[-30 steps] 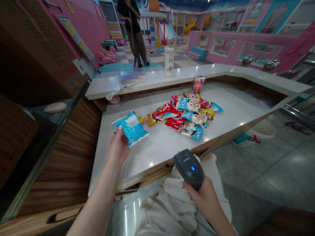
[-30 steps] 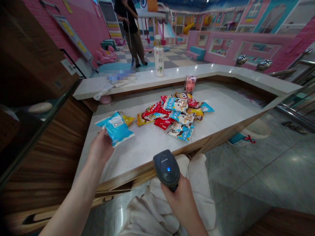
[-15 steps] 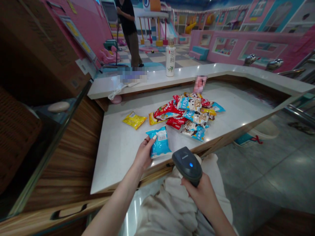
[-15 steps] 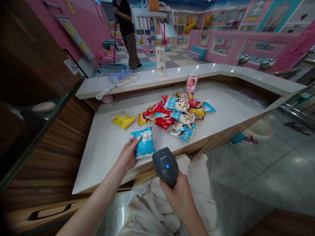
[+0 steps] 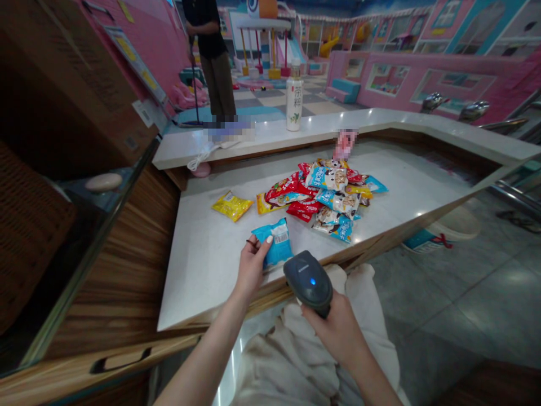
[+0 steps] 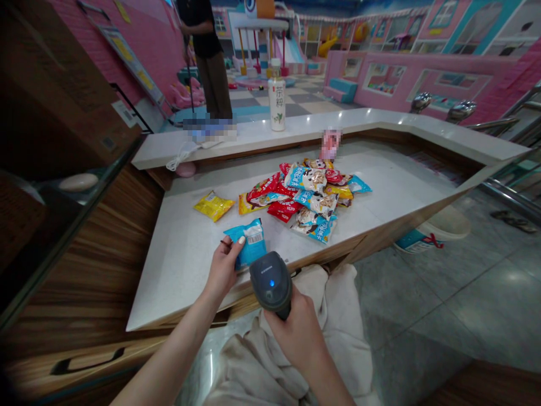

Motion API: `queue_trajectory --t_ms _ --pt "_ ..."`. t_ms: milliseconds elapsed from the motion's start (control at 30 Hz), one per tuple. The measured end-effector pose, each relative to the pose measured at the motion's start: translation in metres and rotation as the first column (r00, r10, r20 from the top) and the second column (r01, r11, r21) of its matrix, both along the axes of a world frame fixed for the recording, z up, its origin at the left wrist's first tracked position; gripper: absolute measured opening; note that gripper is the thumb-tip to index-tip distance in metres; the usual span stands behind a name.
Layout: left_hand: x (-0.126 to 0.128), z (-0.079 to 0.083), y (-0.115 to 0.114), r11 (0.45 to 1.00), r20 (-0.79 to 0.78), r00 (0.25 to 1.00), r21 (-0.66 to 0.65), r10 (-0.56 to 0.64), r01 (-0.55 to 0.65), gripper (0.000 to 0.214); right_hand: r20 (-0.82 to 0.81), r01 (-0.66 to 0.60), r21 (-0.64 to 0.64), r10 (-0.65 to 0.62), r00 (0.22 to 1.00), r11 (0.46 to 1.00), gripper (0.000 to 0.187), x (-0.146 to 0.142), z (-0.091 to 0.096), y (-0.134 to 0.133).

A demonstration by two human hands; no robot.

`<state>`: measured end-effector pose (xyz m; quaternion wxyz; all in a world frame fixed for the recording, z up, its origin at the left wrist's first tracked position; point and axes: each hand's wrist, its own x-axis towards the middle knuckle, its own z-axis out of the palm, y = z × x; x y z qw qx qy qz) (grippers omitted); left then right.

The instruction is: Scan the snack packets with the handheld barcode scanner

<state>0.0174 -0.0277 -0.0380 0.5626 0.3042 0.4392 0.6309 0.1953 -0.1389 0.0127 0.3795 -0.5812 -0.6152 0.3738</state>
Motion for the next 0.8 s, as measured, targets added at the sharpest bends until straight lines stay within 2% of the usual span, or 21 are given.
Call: queue_trajectory --t_ms 300,600,700,800 --pt "-0.002 -0.002 0.003 1.0 -0.058 0.998 0.025 -0.016 0.017 0.045 -0.002 0.017 0.006 -0.017 1.0 1.0 0.013 0.001 0.003 -0.001" --pt "0.0 0.002 0.0 1.0 -0.011 1.0 -0.007 0.006 -0.006 0.044 -0.03 0.03 0.018 -0.029 0.999 0.999 0.007 0.003 0.001 -0.002" --pt "0.0 0.002 0.0 1.0 -0.015 1.0 -0.017 0.021 -0.022 0.039 -0.025 0.045 0.019 -0.045 0.999 0.999 0.011 0.005 0.0 -0.002" --pt "0.003 0.009 0.007 0.999 -0.103 0.993 0.01 0.054 -0.053 0.031 -0.015 0.076 0.022 -0.075 0.997 0.997 0.014 0.01 -0.001 -0.003"
